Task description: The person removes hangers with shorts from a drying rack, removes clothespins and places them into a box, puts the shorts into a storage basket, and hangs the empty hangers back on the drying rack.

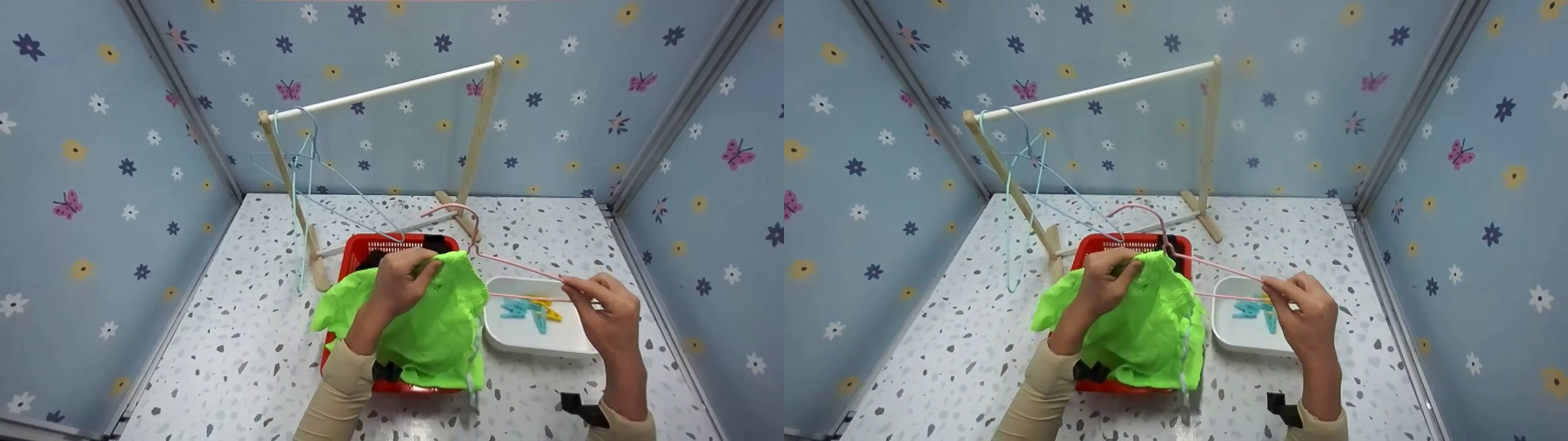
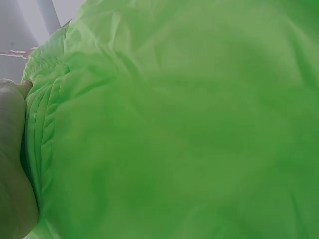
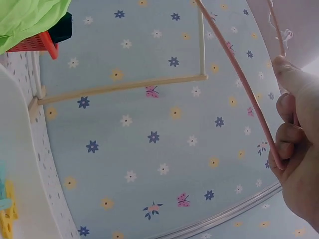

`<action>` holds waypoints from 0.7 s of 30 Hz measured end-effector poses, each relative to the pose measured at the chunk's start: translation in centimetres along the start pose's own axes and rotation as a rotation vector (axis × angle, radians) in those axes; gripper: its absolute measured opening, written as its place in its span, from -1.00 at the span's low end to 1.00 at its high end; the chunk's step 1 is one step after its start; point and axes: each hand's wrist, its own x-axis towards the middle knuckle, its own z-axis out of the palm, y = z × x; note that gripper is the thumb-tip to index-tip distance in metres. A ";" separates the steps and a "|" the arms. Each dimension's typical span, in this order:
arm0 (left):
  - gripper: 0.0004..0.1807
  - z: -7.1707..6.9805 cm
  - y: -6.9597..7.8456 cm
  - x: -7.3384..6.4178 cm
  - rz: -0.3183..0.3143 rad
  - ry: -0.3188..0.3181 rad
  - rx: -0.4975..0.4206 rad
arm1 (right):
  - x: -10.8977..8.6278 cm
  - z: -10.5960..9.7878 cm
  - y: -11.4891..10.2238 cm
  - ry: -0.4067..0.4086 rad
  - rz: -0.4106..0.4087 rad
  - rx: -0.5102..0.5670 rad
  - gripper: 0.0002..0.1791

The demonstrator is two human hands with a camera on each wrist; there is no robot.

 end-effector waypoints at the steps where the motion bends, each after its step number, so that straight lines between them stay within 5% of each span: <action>1: -0.90 0.1 -0.3 -0.2 -0.012 -0.012 -0.013 | 0.1 -0.1 -0.3 0.008 0.006 0.005 -0.61; 14: -0.84 1.2 -5.1 -3.0 -0.210 -0.103 -0.101 | -2.2 -0.5 2.6 -0.004 0.091 -0.144 -0.70; 21: -0.74 0.8 -7.0 -3.7 -0.407 -0.204 -0.085 | -2.8 -1.4 2.7 -0.011 0.165 -0.185 -0.73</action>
